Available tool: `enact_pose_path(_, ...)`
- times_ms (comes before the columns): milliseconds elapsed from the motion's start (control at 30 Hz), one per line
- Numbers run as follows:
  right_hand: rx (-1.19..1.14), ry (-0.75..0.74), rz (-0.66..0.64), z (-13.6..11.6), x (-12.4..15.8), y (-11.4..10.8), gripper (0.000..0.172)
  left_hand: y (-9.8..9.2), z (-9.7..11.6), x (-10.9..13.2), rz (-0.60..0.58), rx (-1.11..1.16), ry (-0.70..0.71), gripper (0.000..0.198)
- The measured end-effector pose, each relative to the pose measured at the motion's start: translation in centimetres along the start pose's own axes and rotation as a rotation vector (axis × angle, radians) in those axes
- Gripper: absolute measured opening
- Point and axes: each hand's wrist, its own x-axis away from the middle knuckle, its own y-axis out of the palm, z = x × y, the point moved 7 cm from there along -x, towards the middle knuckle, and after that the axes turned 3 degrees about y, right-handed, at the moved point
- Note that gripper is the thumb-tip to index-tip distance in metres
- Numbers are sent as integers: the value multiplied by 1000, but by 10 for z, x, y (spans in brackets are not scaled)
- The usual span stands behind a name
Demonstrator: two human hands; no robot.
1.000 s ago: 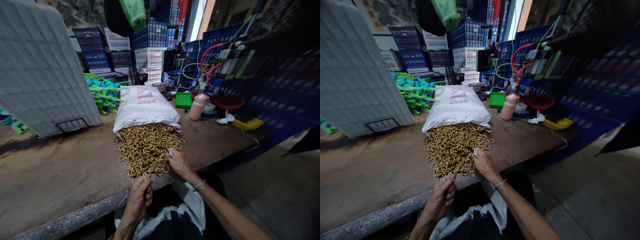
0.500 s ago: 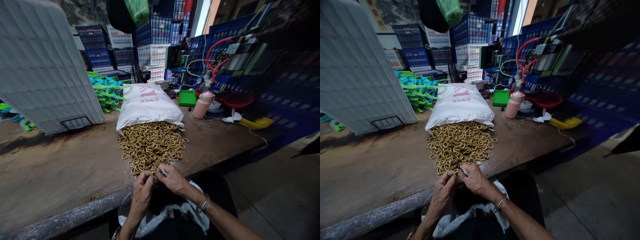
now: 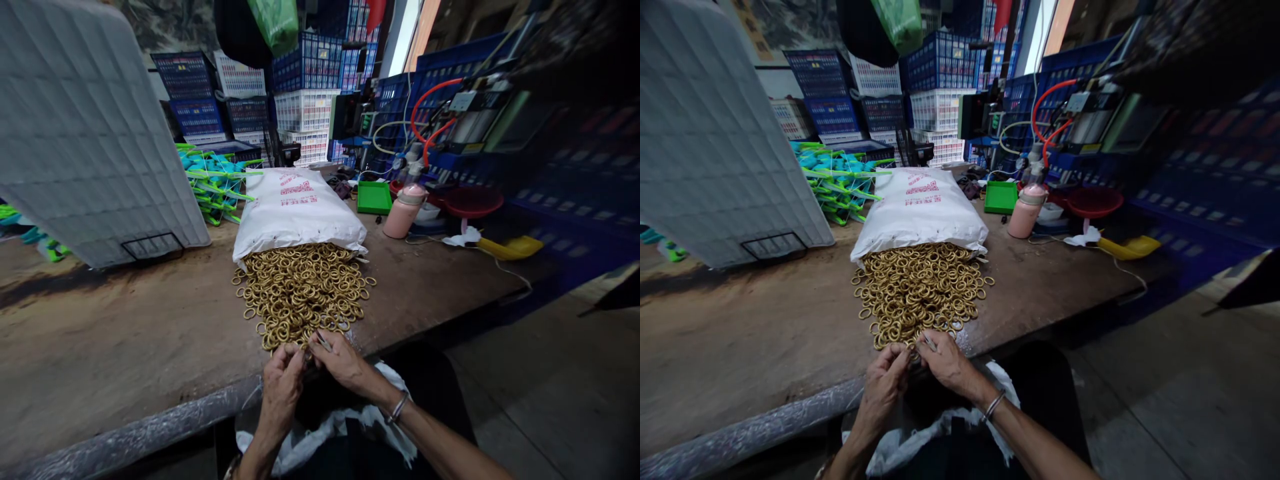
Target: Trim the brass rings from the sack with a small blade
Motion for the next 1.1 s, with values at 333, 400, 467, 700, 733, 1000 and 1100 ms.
enact_pose_path(333, 65, 12, -5, -3, -1, -1, 27, -13, -12, -4, 72, -100, -85, 36)
enact_pose_path(400, 76, 18, -12, -3, 0, 0, 27, -13, -12, -5, 51, -106, -75, 36)
enact_pose_path(467, 79, 26, -10, -2, 0, 0, 27, -11, -10, -5, 36, -104, -66, 36)
enact_pose_path(700, 25, 20, 7, 3, 0, 2, 25, -11, -11, -5, 45, -107, -95, 37)
enact_pose_path(733, 23, 19, 4, 4, 0, 2, 26, -12, -11, -5, 41, -98, -91, 36)
enact_pose_path(1000, 18, 2, -15, 3, 1, 5, 29, -10, -7, -1, 22, -67, -80, 34)
enact_pose_path(1100, 8, 11, -15, 2, 2, 6, 28, -10, -5, 0, 21, -65, -85, 36)
